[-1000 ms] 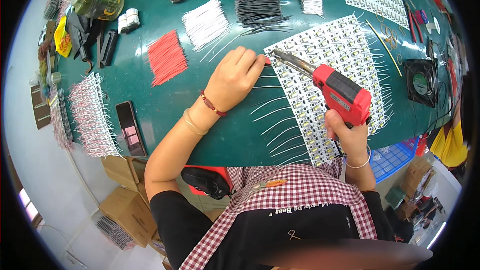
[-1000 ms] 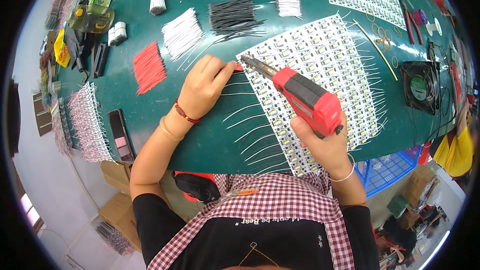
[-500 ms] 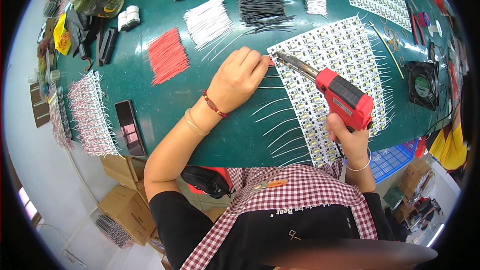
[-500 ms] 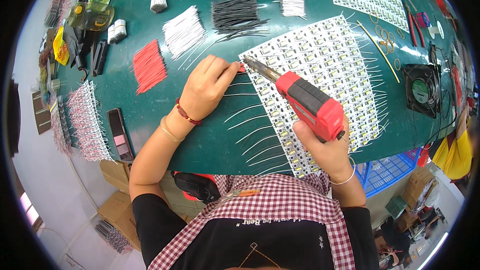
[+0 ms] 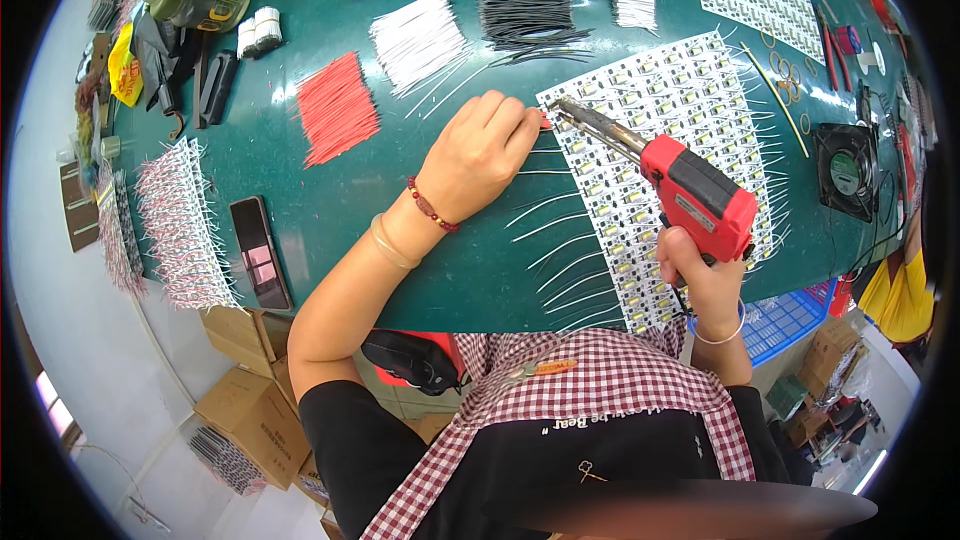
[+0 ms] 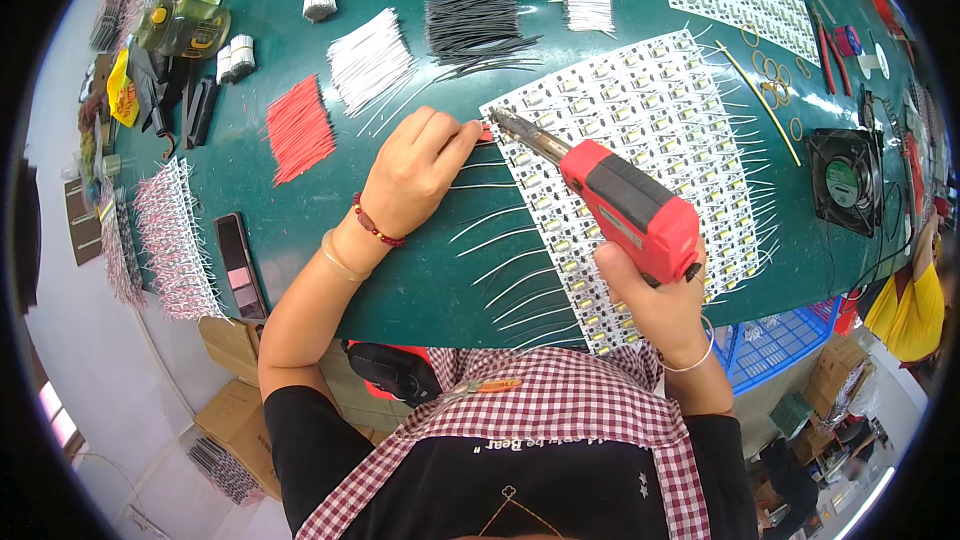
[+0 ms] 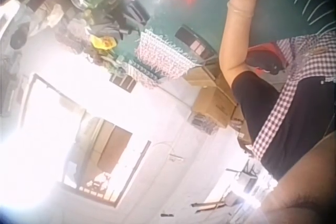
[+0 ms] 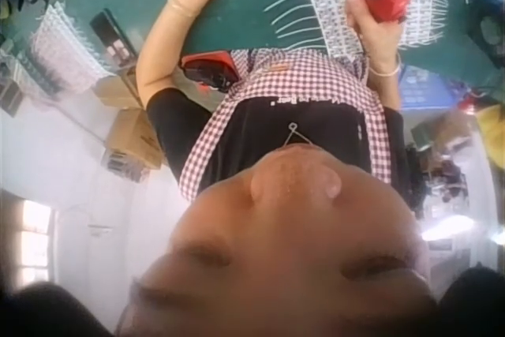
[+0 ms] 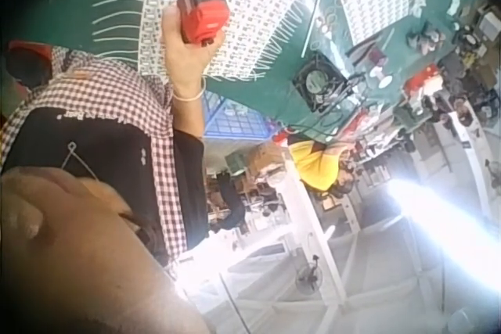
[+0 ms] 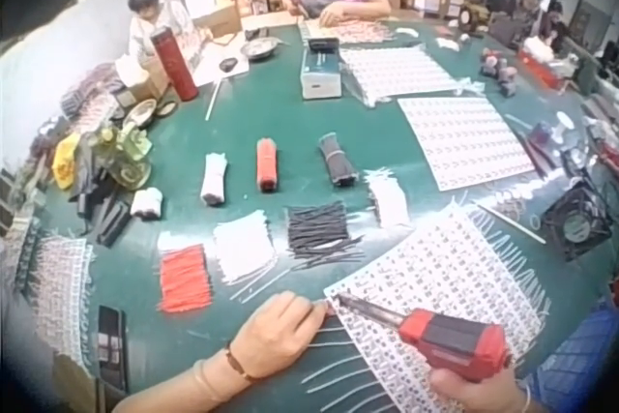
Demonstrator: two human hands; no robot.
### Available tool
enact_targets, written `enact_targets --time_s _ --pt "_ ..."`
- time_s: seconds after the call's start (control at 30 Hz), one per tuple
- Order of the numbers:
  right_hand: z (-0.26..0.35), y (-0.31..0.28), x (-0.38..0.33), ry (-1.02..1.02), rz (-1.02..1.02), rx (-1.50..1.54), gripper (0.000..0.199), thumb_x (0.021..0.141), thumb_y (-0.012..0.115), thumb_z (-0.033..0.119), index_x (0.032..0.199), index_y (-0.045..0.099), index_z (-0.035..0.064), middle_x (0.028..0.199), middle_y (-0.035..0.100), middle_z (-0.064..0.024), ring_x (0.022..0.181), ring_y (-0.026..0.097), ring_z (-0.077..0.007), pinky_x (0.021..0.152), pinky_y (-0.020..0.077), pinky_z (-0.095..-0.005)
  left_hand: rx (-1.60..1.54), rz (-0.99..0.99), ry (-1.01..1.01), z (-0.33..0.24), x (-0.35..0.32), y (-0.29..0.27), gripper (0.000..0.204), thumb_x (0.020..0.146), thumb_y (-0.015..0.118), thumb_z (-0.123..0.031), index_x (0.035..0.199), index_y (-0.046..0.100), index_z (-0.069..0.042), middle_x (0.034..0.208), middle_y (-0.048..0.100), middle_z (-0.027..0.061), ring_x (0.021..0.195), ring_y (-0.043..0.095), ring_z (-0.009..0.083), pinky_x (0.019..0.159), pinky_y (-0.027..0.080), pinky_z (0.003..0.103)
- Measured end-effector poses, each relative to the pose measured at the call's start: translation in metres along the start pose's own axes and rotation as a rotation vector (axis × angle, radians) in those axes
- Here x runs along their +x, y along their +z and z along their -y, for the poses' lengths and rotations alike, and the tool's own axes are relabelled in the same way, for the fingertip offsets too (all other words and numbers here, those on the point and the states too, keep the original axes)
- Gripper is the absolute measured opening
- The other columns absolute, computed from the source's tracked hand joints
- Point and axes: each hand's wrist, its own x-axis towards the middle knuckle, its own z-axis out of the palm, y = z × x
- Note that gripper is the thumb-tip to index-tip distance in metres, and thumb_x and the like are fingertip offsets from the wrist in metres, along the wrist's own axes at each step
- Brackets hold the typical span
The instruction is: The person solders electrical wires to LED panel components using a soldering iron.
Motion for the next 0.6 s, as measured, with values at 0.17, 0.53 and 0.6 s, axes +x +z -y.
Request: enact_targets --time_s 0.17,0.53,0.6 --pt "-0.004 -0.004 -0.005 -0.022 0.031 -0.039 0.02 0.092 0.066 0.017 0.098 0.062 -0.0022 0.07 0.063 -0.007 0.052 0.056 -0.0112 0.049 0.0433 -0.0238 0.038 0.006 0.004 -0.002 0.001 -0.002 0.022 0.077 0.066 -0.003 0.098 0.064 0.002 0.082 0.05 0.008 0.073 0.052 0.0232 0.065 0.047 0.034" --pt "-0.011 -0.022 -0.021 0.004 0.049 0.132 0.023 0.095 0.065 0.021 0.1 0.062 -0.0015 0.072 0.064 -0.0052 0.056 0.059 -0.0101 0.05 0.045 -0.0228 0.028 0.01 0.049 -0.018 -0.005 -0.005 0.023 0.078 0.066 -0.005 0.101 0.065 0.002 0.085 0.054 0.0071 0.075 0.053 0.0217 0.066 0.045 0.032" --pt "-0.013 -0.02 -0.023 0.015 0.035 0.107 0.021 0.094 0.065 0.019 0.098 0.062 -0.0012 0.071 0.063 -0.0047 0.055 0.059 -0.0097 0.049 0.0448 -0.0227 0.019 0.015 0.04 -0.02 -0.004 -0.004 0.022 0.079 0.066 -0.004 0.1 0.065 0.002 0.085 0.053 0.0072 0.075 0.053 0.0218 0.067 0.045 0.032"
